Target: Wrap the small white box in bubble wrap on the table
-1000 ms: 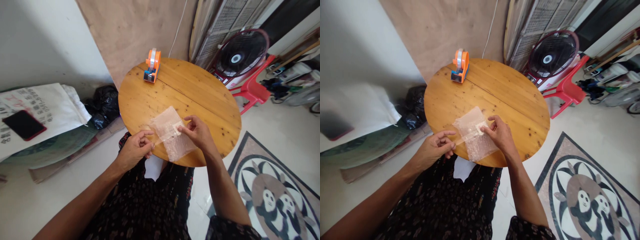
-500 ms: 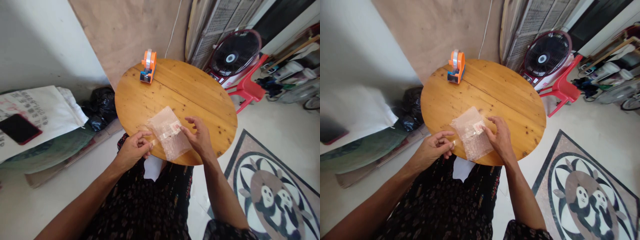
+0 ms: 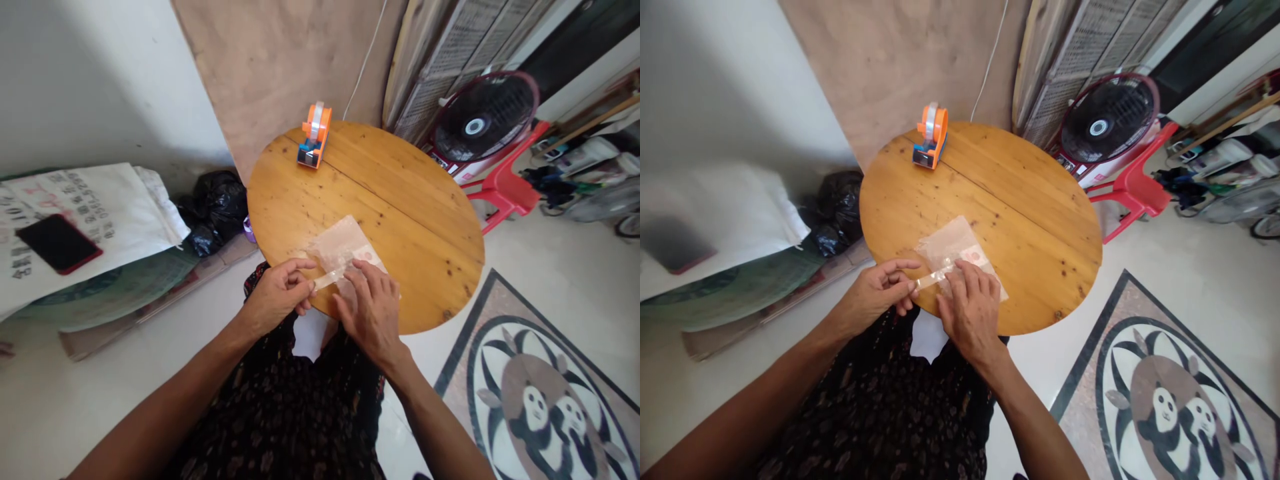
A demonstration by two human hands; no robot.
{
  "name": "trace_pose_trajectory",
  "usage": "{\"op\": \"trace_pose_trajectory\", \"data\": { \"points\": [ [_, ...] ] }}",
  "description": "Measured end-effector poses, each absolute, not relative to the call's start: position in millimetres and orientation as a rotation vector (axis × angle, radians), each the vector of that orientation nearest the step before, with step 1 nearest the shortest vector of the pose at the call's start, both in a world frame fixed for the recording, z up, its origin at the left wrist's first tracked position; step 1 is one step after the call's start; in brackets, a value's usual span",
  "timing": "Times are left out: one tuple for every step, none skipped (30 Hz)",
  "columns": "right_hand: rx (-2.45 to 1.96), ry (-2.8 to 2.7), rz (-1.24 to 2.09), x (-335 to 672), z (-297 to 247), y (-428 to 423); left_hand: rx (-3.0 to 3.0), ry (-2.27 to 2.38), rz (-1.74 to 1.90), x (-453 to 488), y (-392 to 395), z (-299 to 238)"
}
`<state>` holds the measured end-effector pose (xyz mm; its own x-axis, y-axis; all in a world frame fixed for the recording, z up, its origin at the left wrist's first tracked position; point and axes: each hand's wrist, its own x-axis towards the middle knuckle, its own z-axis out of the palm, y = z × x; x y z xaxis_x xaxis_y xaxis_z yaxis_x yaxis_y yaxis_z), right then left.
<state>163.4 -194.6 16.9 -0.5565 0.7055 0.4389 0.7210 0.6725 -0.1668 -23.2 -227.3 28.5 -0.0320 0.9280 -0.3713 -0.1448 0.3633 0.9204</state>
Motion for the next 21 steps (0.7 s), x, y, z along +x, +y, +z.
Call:
{"op": "trace_pose_trajectory", "data": {
  "points": [
    [-1.105, -2.395, -0.054, 164, 18, -194, 0.8, 1.301, 1.036, -24, -228, 30],
    [-1.096, -2.374, -0.06, 164, 18, -193, 0.8, 1.293, 1.04, -24, -228, 32],
    [-1.079, -2.35, -0.06, 165, 19, -192, 0.8, 1.283, 1.044, -25, -229, 33],
    [-1.059, -2.328, -0.056, 166, 20, -192, 0.8, 1.273, 1.047, -25, -229, 35],
    [-1.042, -2.309, -0.051, 166, 21, -192, 0.799, 1.264, 1.049, -26, -230, 36],
    [-1.032, -2.295, -0.047, 167, 21, -192, 0.798, 1.256, 1.05, -26, -230, 38],
    [-1.028, -2.285, -0.047, 167, 21, -192, 0.796, 1.25, 1.049, -26, -231, 39],
    [-1.024, -2.279, -0.05, 167, 21, -192, 0.794, 1.249, 1.047, -27, -231, 40],
    [-1.023, -2.274, -0.055, 167, 21, -192, 0.792, 1.252, 1.048, -27, -231, 40],
    [-1.02, -2.269, -0.062, 167, 21, -192, 0.793, 1.255, 1.047, -28, -231, 41],
    [-1.015, -2.263, -0.067, 166, 21, -192, 0.794, 1.259, 1.047, -28, -231, 42],
    [-1.013, -2.257, -0.07, 166, 22, -192, 0.796, 1.261, 1.047, -28, -232, 42],
    [-1.014, -2.249, -0.071, 166, 22, -191, 0.8, 1.262, 1.046, -29, -232, 43],
    [-1.015, -2.243, -0.071, 166, 23, -191, 0.803, 1.26, 1.043, -29, -232, 44],
    [-1.018, -2.237, -0.071, 166, 23, -190, 0.807, 1.258, 1.037, -29, -232, 45],
    [-1.018, -2.23, -0.072, 166, 23, -189, 0.811, 1.256, 1.028, -29, -232, 46],
    [-1.015, -2.222, -0.072, 166, 23, -188, 0.815, 1.255, 1.017, -30, -233, 47],
    [-1.008, -2.209, -0.07, 167, 23, -186, 0.824, 1.252, 1.003, -30, -233, 49],
    [-0.999, -2.197, -0.065, 167, 23, -185, 0.839, 1.247, 0.983, -31, -233, 51],
    [-0.992, -2.186, -0.057, 167, 23, -184, 0.86, 1.242, 0.96, -31, -233, 52],
    [-0.987, -2.176, -0.042, 168, 23, -184, 0.888, 1.241, 0.933, -33, -233, 54]
  ]
}}
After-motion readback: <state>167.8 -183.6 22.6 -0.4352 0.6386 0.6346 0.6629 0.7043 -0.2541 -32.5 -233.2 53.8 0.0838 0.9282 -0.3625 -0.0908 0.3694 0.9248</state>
